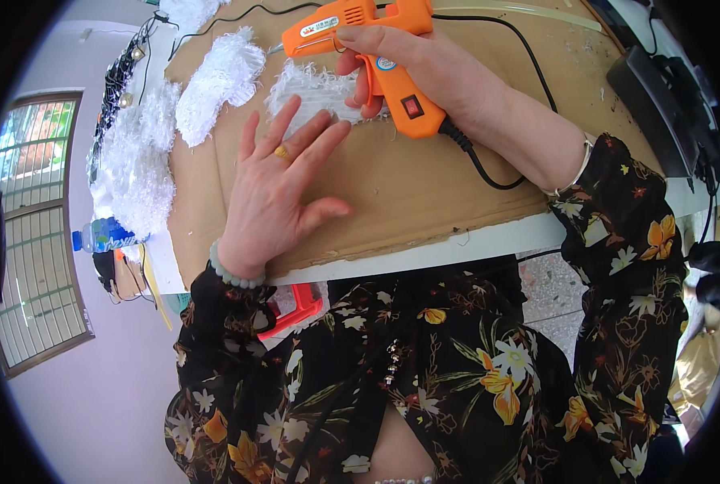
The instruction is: Gluing white cotton fluff onto a white lace base using a hot glue gun.
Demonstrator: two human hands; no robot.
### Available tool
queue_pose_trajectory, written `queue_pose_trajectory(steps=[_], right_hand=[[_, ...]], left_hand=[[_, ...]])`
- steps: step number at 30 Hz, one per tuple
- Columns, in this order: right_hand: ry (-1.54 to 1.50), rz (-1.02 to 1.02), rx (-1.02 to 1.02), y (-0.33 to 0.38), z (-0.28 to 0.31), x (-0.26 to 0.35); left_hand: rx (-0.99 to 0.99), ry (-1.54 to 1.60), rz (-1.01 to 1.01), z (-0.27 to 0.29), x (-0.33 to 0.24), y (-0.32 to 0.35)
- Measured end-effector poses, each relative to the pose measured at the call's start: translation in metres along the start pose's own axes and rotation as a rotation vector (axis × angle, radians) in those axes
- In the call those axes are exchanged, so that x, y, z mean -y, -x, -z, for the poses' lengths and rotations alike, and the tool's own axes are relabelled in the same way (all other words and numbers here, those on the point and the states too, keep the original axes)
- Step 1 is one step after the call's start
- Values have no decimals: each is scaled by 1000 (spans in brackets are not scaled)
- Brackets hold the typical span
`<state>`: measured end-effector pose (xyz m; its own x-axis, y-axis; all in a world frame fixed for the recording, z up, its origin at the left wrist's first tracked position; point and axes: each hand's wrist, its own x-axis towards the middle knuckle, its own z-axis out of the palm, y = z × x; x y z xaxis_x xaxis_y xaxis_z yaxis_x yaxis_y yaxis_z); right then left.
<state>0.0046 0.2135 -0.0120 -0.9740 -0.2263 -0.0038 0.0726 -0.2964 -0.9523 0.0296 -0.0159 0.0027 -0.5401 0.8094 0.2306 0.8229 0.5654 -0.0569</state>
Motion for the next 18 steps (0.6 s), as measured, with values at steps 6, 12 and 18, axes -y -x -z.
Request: queue_pose_trajectory(steps=[6,12,18], right_hand=[[-157,29,102,-8,10,0],[-173,161,-22,23,28,47],[194,235,54,50,59,46]], left_hand=[[-98,180,45,-12,26,-4],[-171,575,102,-21,44,-15],[-615,932,334,4,51,-33]])
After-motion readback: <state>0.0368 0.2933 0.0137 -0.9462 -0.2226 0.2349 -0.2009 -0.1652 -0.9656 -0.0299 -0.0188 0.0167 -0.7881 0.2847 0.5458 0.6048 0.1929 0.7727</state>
